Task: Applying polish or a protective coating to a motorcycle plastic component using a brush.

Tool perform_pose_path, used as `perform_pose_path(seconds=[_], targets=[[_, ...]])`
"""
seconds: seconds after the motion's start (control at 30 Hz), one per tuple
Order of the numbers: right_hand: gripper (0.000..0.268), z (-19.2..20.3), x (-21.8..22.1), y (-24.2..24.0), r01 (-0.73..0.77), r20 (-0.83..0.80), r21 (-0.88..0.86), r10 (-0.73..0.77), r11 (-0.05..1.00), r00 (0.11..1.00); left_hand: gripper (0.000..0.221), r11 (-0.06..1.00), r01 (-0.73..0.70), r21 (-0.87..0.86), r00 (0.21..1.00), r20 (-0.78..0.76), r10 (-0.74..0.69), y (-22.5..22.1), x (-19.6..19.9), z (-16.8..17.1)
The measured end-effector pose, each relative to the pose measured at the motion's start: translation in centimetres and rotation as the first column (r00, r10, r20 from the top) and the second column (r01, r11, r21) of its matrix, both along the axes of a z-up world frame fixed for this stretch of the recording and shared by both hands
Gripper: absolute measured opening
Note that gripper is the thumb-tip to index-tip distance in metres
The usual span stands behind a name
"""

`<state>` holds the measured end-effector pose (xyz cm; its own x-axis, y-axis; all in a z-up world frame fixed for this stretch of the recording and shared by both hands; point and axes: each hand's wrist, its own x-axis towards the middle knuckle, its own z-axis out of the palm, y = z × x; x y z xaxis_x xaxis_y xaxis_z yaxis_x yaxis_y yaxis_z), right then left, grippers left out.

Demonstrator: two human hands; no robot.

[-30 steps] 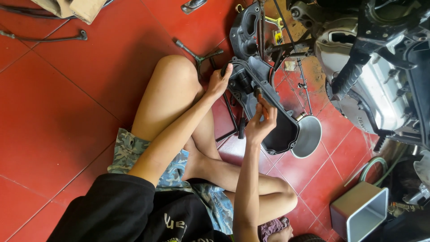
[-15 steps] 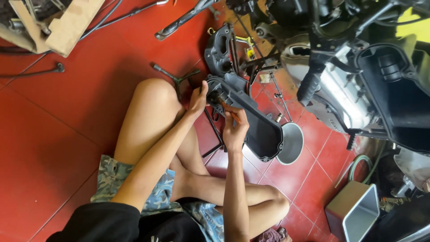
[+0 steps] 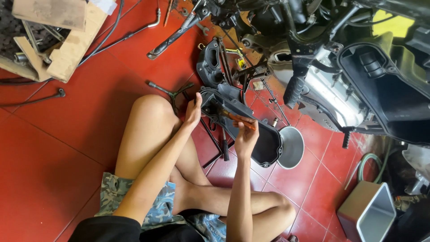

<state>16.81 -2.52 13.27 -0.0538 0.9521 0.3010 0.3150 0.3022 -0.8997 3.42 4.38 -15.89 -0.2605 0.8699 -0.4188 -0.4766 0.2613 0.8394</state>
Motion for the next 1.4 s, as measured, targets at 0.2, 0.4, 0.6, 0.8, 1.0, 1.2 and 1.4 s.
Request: perform_pose_path(seconds=[0.2, 0.4, 0.6, 0.8, 1.0, 1.2, 1.4], targets=[[0.005, -2.7, 3.6, 1.3, 0.126, -0.094, 0.054, -0.121, 0.991, 0.988, 0.084, 1.000, -0.002, -0.005, 1.000, -0.002, 0.002, -2.1, -1.6, 9.3], [0.007, -0.5, 1.8, -0.3, 0.131, -0.031, 0.019, -0.131, 0.991, 0.991, 0.085, 1.000, 0.007, -0.013, 1.000, -0.008, -0.007, -2.7, -2.1, 11.2], [0.013, -2.4, 5.6, -0.9, 0.319, 0.074, 0.008, -0.318, 0.948, 0.945, 0.086, 0.998, 0.027, -0.054, 1.000, -0.008, -0.028, -3.4, -3.1, 14.4], [0.011, -1.4, 4.6, -1.6, 0.178, 0.035, -0.112, -0.175, 0.978, 0.984, 0.087, 0.998, 0.025, -0.050, 0.999, -0.017, -0.026, -2.8, -2.8, 12.4], [0.015, -1.2, 6.7, -1.4, 0.333, 0.048, -0.024, -0.331, 0.943, 0.942, 0.085, 0.998, -0.002, -0.056, 1.000, -0.030, 0.000, -2.8, -2.7, 12.7], [0.014, -1.7, 5.5, -1.9, 0.131, 0.036, -0.114, -0.127, 0.985, 0.991, 0.085, 0.998, 0.000, -0.062, 1.000, -0.028, -0.002, -3.2, -2.7, 13.2], [0.016, -1.8, 7.9, -1.3, 0.326, 0.055, -0.006, -0.325, 0.945, 0.944, 0.085, 0.997, -0.003, -0.072, 0.999, -0.039, 0.000, -2.2, -2.6, 9.8]])
